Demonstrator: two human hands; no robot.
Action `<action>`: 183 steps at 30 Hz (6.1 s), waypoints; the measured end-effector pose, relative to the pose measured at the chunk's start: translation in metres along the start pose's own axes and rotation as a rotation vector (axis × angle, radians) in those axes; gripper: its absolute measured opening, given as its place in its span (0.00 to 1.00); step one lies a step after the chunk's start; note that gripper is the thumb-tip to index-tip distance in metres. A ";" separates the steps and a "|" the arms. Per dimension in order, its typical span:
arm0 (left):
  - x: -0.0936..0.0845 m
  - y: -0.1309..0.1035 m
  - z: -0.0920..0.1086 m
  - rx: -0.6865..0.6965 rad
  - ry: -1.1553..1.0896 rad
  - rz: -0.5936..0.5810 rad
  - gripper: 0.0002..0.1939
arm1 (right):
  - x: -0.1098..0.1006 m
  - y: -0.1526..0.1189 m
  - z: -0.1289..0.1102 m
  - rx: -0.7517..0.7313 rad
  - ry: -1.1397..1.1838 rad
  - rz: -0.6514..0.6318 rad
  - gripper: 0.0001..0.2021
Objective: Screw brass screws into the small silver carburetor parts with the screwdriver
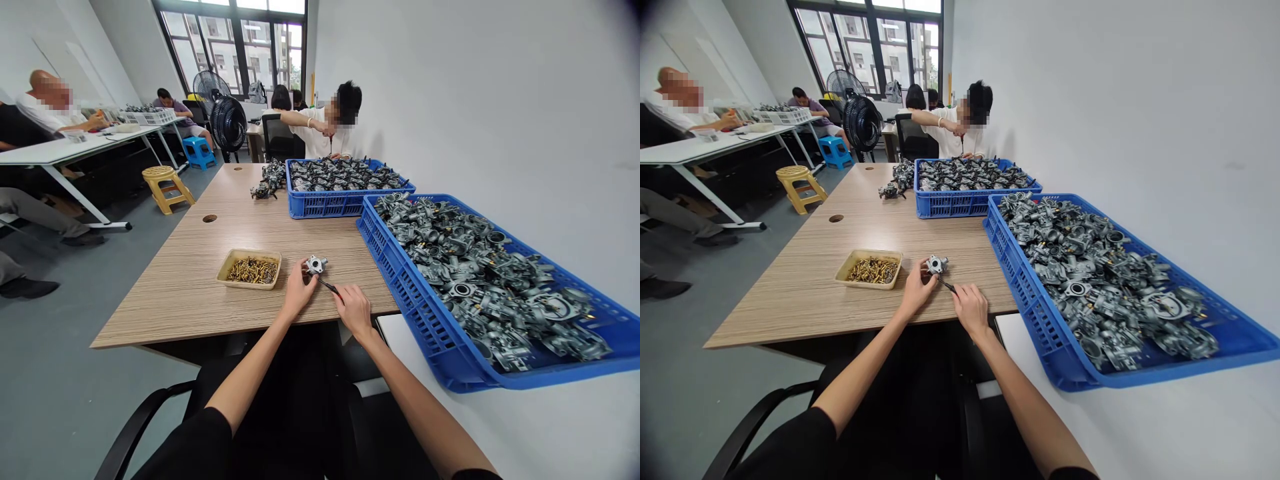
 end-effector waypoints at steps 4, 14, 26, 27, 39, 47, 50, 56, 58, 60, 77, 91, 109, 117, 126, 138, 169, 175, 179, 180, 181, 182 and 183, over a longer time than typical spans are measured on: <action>0.000 0.000 -0.001 0.001 -0.005 0.000 0.26 | 0.001 0.000 0.000 0.000 -0.002 0.000 0.12; 0.000 0.000 -0.001 0.005 0.000 0.003 0.26 | 0.001 0.001 0.001 0.012 -0.005 -0.009 0.12; 0.000 0.000 0.000 -0.004 0.008 -0.001 0.26 | 0.002 0.001 0.002 0.011 0.020 -0.014 0.12; 0.000 0.000 0.000 -0.005 0.007 -0.003 0.26 | 0.002 0.001 0.003 0.014 0.022 -0.014 0.12; 0.000 0.000 0.000 -0.006 0.013 -0.005 0.26 | 0.002 0.001 0.002 0.016 0.009 -0.026 0.11; 0.000 -0.001 -0.001 -0.012 -0.004 -0.004 0.26 | 0.002 0.001 0.002 0.018 0.014 -0.016 0.11; 0.001 -0.001 -0.002 -0.014 -0.005 -0.005 0.26 | 0.002 0.001 0.002 0.014 0.009 -0.014 0.11; 0.001 -0.001 -0.002 -0.010 -0.005 -0.005 0.26 | 0.003 0.001 0.003 0.015 0.010 -0.021 0.12; 0.001 -0.001 -0.002 -0.009 -0.009 -0.006 0.26 | 0.003 0.001 0.003 0.016 0.012 -0.019 0.12; 0.001 -0.001 -0.002 -0.011 -0.010 -0.008 0.26 | 0.003 0.001 0.003 0.018 0.013 -0.018 0.12; 0.001 -0.001 0.000 -0.014 -0.004 -0.014 0.26 | 0.004 0.001 0.003 0.028 0.019 -0.024 0.12; 0.000 -0.001 0.000 -0.023 -0.003 -0.010 0.26 | 0.002 0.001 0.002 0.028 0.016 -0.035 0.12; 0.002 -0.001 -0.004 -0.013 0.018 -0.016 0.26 | 0.002 0.001 0.002 0.024 0.025 -0.033 0.12; 0.002 -0.001 -0.005 -0.017 0.007 -0.017 0.26 | 0.002 0.001 0.002 0.026 0.027 -0.031 0.12; 0.001 -0.001 -0.003 -0.015 0.005 -0.011 0.26 | 0.002 0.001 0.003 0.027 0.022 -0.036 0.12; 0.000 -0.001 0.001 -0.016 -0.003 -0.007 0.26 | 0.001 0.002 0.002 0.031 0.021 -0.026 0.11; 0.002 -0.001 -0.003 -0.017 0.003 -0.014 0.26 | 0.003 0.001 0.003 0.026 0.031 -0.026 0.11; 0.001 -0.001 -0.002 -0.018 0.007 -0.011 0.26 | 0.003 0.001 0.003 0.029 0.028 -0.032 0.11; 0.001 -0.001 -0.001 -0.018 0.016 -0.016 0.26 | 0.003 0.001 0.003 0.027 0.018 -0.023 0.11; 0.001 -0.001 -0.001 -0.017 0.014 -0.016 0.26 | 0.003 0.001 0.003 0.027 0.015 -0.021 0.11; 0.001 -0.001 0.000 -0.016 0.011 -0.016 0.26 | 0.003 0.001 0.003 0.026 0.013 -0.021 0.11; 0.001 -0.001 0.000 -0.016 0.007 -0.015 0.26 | 0.003 0.001 0.003 0.025 0.011 -0.020 0.11; 0.001 -0.001 -0.001 -0.017 0.005 -0.013 0.26 | 0.003 0.001 0.003 0.025 0.010 -0.021 0.11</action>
Point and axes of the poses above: each hand's wrist, its own y-axis towards the middle knuckle, its own x-axis out of the palm, z = x × y, the point moved 8 cm from there along y, towards the middle knuckle, and after that the axes turned 5 degrees about x, right-handed, at the moved point
